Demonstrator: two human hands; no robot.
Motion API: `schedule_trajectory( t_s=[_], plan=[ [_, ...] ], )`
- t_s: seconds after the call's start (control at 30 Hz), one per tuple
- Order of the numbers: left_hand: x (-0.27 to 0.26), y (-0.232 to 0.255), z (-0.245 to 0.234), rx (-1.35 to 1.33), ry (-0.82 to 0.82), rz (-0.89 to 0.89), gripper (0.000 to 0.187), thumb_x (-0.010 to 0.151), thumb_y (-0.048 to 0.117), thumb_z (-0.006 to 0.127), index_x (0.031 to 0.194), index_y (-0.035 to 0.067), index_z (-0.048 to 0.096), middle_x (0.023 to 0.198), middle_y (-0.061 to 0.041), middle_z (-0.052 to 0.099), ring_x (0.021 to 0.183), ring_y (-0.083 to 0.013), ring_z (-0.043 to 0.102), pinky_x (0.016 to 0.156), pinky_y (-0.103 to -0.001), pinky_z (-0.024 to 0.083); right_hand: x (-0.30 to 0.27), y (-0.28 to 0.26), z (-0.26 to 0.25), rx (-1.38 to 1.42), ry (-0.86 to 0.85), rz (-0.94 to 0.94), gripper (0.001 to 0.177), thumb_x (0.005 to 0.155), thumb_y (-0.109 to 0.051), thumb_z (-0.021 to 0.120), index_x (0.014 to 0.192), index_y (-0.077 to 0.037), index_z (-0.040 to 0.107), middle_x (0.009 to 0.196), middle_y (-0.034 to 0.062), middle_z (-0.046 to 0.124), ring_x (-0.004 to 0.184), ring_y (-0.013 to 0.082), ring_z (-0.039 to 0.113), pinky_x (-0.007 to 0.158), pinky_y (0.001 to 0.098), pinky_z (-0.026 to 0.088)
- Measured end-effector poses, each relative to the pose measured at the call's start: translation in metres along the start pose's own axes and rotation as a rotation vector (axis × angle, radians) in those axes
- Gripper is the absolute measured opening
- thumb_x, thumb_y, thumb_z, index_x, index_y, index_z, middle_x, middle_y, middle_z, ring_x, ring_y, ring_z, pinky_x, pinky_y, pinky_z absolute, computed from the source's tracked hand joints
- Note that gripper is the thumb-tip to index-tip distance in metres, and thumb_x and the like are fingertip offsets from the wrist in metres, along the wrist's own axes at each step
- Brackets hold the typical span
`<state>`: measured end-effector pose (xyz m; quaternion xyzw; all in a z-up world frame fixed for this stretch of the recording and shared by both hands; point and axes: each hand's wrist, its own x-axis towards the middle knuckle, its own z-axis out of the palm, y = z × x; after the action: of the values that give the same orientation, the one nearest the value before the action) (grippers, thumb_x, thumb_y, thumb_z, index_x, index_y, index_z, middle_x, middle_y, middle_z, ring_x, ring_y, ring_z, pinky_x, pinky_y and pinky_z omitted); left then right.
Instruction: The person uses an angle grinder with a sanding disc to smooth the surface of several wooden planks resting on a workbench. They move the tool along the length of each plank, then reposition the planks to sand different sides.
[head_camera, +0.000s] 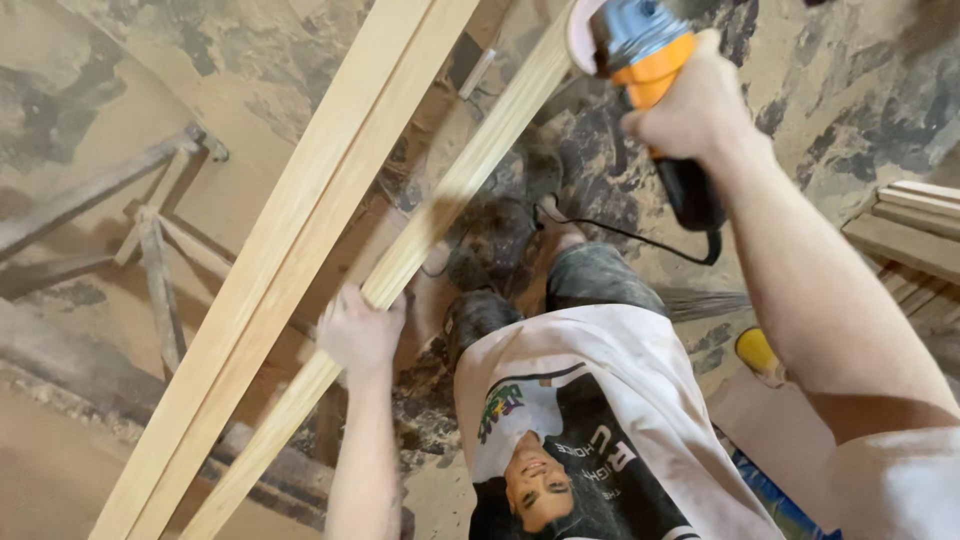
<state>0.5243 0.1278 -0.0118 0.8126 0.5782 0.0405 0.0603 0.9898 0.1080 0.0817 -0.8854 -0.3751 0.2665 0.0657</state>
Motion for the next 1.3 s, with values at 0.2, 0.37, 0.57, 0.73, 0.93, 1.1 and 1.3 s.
schedule_trajectory(
  t_s=[0.2,0.37,0.57,0.73,0.93,1.1,1.3],
  plan=[
    [0.002,0.007,-0.02,0.016,-0.073,-0.062,0.054,0.067,0.05,0.089,0.09,0.007,0.068,0.087,-0.016,0.073,0.079,-0.0334,0.071,0.077,-0.046,0.058,0.086,0.063,-0.045,0.07,0.056,0.058,0.06,0.071,-0.032,0.092,0.11,0.002,0.062,0.111,0.0201,0.072,0.101,0.0307,0.072,0.087,0.041,0.056],
    [0.039,0.074,-0.059,0.062,0.249,0.118,0.065,0.056,0.043,0.09,0.101,0.005,0.064,0.096,-0.016,0.071,0.091,-0.0332,0.07,0.084,-0.046,0.054,0.12,0.089,-0.066,0.252,0.223,-0.06,0.062,0.069,-0.019,0.09,0.117,0.005,0.058,0.107,0.0124,0.071,0.095,0.0237,0.073,0.083,0.0366,0.06],
    [0.072,0.293,-0.043,-0.688,-0.726,-0.242,0.103,0.058,0.045,0.103,0.141,0.008,0.054,0.136,-0.015,0.057,0.114,-0.029,0.062,0.095,-0.045,0.049,0.064,0.086,-0.054,1.034,0.007,-0.163,0.06,0.074,-0.005,0.074,0.132,0.002,0.059,0.11,0.0072,0.067,0.098,0.0206,0.07,0.086,0.0375,0.062],
    [0.08,0.39,-0.02,-1.328,-0.704,-0.111,0.071,0.062,0.029,0.086,0.12,-0.001,0.061,0.1,-0.017,0.076,0.094,-0.0321,0.079,0.081,-0.041,0.063,0.003,0.078,-0.041,1.435,-0.13,-0.115,0.041,0.093,-0.016,0.063,0.13,0.001,0.055,0.1,0.0101,0.067,0.083,0.0225,0.07,0.076,0.036,0.06],
    [0.044,0.392,-0.016,-1.086,-0.495,-0.055,0.051,0.073,0.026,0.083,0.11,-0.002,0.062,0.089,-0.023,0.074,0.089,-0.0426,0.073,0.079,-0.048,0.058,-0.029,0.07,0.001,1.091,0.186,-0.228,0.036,0.116,-0.034,0.048,0.13,-0.001,0.054,0.104,0.0088,0.066,0.085,0.0174,0.067,0.077,0.0324,0.058],
    [0.022,0.369,-0.02,-1.236,-0.449,-0.044,0.062,0.064,0.028,0.087,0.108,-0.005,0.059,0.083,-0.02,0.072,0.081,-0.0368,0.074,0.075,-0.043,0.059,-0.05,0.061,0.0,1.387,-0.009,-0.088,0.033,0.107,-0.029,0.058,0.129,-0.005,0.055,0.106,0.0077,0.069,0.083,0.0163,0.069,0.073,0.0316,0.059],
    [0.015,0.319,-0.032,-1.496,-0.57,0.166,0.045,0.07,0.026,0.085,0.104,0.002,0.067,0.082,-0.012,0.074,0.077,-0.0249,0.077,0.071,-0.035,0.058,-0.075,0.05,0.001,1.101,-0.211,-0.162,0.066,0.074,-0.002,0.08,0.135,0.0,0.053,0.104,0.01,0.065,0.088,0.0197,0.071,0.081,0.035,0.062]
  ],
)
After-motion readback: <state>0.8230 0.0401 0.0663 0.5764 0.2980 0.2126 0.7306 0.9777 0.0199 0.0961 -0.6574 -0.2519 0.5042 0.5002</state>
